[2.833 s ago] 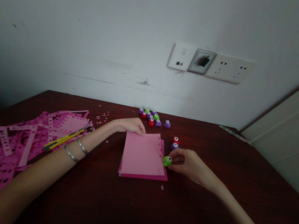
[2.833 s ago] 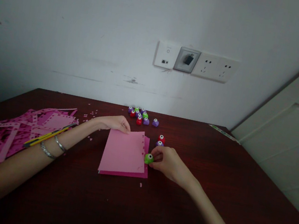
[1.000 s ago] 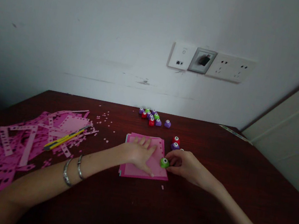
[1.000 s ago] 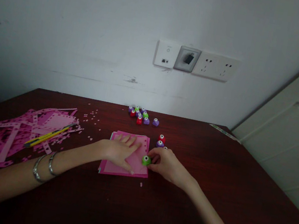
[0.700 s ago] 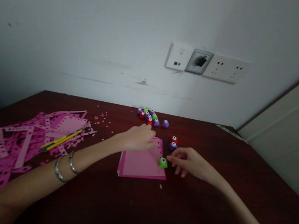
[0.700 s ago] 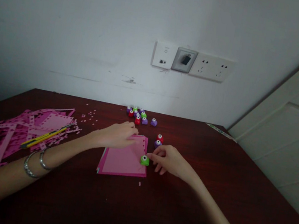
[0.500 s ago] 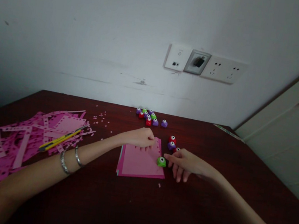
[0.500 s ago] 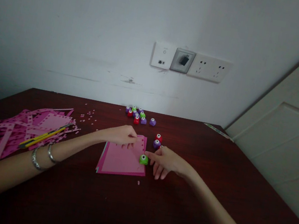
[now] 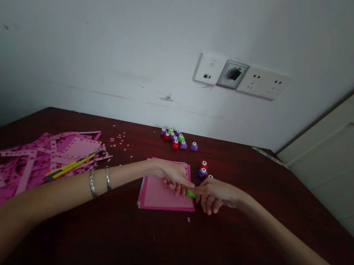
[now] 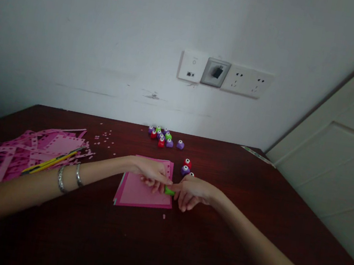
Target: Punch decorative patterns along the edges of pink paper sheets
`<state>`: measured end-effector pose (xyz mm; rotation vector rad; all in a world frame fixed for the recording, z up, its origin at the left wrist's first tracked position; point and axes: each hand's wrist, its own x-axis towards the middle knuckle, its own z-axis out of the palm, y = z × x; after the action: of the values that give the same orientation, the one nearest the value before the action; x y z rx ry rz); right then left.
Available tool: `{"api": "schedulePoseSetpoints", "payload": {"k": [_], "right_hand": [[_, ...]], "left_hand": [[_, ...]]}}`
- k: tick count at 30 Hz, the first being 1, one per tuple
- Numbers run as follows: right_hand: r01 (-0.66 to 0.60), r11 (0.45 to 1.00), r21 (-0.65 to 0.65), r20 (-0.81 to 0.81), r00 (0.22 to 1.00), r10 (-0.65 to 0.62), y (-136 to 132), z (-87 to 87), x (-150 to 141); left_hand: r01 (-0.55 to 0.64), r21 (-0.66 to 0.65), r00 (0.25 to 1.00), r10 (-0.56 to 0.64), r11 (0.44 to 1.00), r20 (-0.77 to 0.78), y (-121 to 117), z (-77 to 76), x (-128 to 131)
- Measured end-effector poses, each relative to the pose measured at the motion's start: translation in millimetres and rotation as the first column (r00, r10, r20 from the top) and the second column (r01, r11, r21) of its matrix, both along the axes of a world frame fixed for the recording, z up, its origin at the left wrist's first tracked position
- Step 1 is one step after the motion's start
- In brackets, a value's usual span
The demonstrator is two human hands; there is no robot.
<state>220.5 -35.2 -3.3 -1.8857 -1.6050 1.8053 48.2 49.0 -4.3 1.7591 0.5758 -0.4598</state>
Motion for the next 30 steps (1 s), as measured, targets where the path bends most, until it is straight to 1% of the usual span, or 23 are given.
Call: {"api": "schedulePoseSetpoints", "payload": {"k": [6, 10, 12, 14, 17, 19, 23, 27, 30], "right_hand": [[-0.021, 0.991, -0.132, -0.008, 1.000, 0.020, 13, 3.9, 0], [0.000, 0.986, -0.169, 0.014, 1.000, 0.003, 17, 6.2, -3], [0.005, 0.985, -0.173, 0.009, 1.000, -0.004, 18, 5.1, -3], [-0.003, 0.987, -0.160, -0.015, 1.000, 0.000, 19, 2.7, -1], [-0.013, 0.990, -0.141, -0.034, 0.999, 0.008, 21, -1.0, 1], [-0.009, 0.990, -0.143, -0.029, 1.000, 0.005, 22, -1.6, 0], [-0.013, 0.989, -0.147, -0.017, 1.000, 0.010, 22, 2.5, -4], [0.015, 0.991, -0.133, 0.061, 0.998, -0.007, 20, 6.9, -9], [0.029, 0.990, -0.135, 0.051, 0.998, -0.022, 19, 7.5, -9]], "left_hand": [[0.029, -0.140, 0.999, -0.033, 0.990, -0.027, 10, -9.4, 5], [0.039, -0.195, 0.999, -0.043, 0.980, -0.016, 14, -16.1, 7], [0.019, -0.178, 1.000, -0.022, 0.984, -0.016, 13, -17.9, 7], [-0.007, -0.134, 1.000, 0.007, 0.991, -0.003, 10, -17.8, 6], [-0.037, -0.070, 0.999, 0.038, 0.997, 0.024, 5, -15.3, 4], [-0.041, -0.054, 0.999, 0.043, 0.998, 0.025, 3, -13.4, 4], [-0.054, -0.017, 0.999, 0.054, 0.998, -0.001, 1, -12.1, 6], [-0.075, 0.036, 0.997, 0.074, 0.997, 0.017, -3, -12.2, 8], [-0.081, 0.069, 0.997, 0.081, 0.994, 0.014, -5, -11.4, 8]]}}
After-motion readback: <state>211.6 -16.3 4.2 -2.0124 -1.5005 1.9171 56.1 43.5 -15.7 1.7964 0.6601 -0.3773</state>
